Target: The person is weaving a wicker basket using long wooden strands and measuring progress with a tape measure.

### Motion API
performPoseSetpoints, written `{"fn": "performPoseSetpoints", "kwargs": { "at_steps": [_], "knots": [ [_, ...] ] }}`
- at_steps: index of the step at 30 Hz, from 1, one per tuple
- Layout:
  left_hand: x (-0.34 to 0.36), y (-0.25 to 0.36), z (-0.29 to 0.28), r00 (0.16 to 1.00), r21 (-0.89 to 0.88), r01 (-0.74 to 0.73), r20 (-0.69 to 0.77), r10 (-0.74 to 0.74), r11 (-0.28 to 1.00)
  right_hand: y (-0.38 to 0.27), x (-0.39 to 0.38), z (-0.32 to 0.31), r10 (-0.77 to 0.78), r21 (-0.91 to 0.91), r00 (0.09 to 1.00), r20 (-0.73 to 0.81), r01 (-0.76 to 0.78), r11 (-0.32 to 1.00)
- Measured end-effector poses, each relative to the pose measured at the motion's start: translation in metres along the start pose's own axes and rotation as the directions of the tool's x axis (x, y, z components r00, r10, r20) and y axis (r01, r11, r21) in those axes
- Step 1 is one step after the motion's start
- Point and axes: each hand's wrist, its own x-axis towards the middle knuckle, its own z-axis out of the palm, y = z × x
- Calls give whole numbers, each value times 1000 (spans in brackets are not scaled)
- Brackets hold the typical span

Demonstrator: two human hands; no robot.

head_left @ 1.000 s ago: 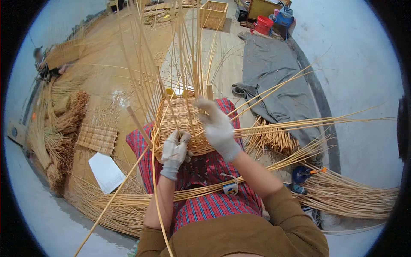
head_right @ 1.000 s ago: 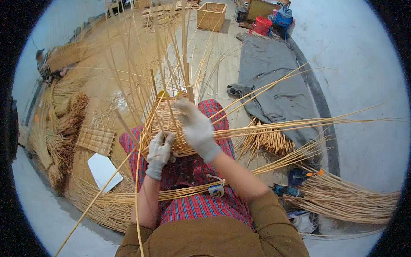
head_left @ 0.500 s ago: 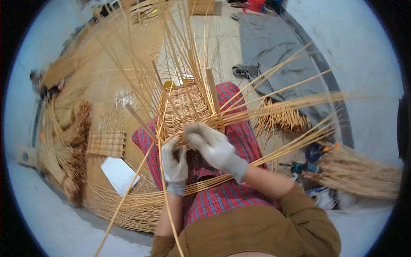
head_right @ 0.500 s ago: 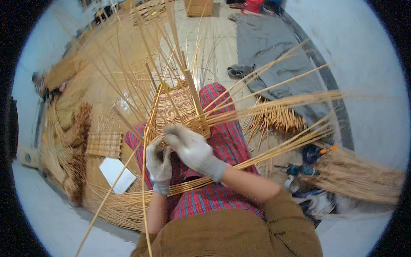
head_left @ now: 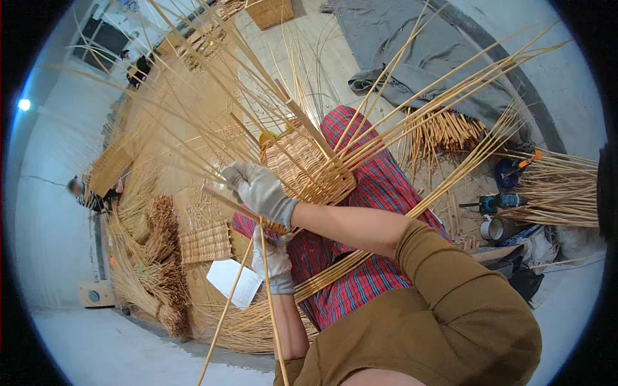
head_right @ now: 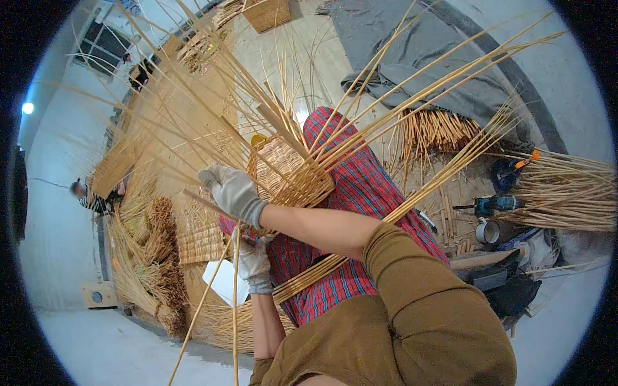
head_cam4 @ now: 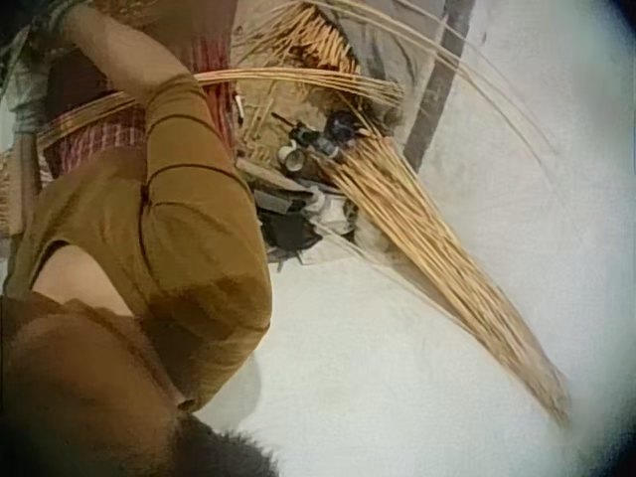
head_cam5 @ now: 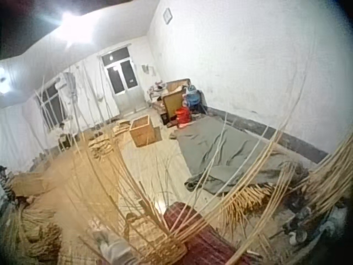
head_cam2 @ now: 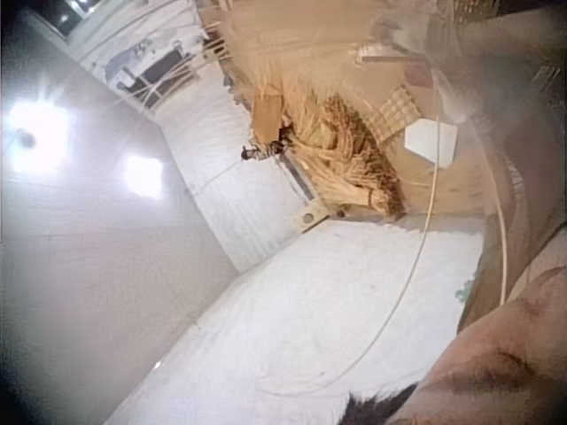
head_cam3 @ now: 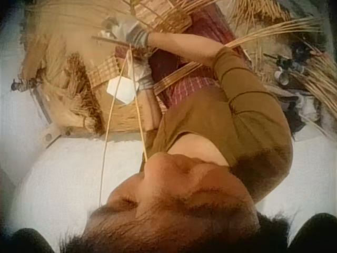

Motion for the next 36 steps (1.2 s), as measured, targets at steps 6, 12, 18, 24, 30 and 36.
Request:
{"fn": "performPoseSetpoints", "kwargs": {
  "at_steps": [6, 12, 18, 24, 30, 36],
  "knots": [
    [-4, 8, 7, 995, -132, 33, 100, -20, 991, -24, 6, -11, -410, -665, 827, 385, 556, 498],
    [4, 4, 17, 994, -304, 40, 106, -8, 952, -16, -4, 9, -624, -643, 736, -263, 349, 682],
    [3, -18, 14, 997, -44, 18, 79, -14, 999, -28, 11, -13, -321, -617, 939, 122, 326, 717],
    [4, 15, 4, 989, 139, 74, 116, -91, 987, -46, 12, -26, 239, 82, 820, 520, -326, 942],
    [3, -24, 11, 846, -722, 521, 369, -385, 455, -74, -33, -14, -436, 131, 877, -202, 466, 875],
    [5, -13, 10, 981, -507, 156, 176, -75, 848, 25, -37, -60, -290, -61, 942, -166, 284, 957]
  ]
}}
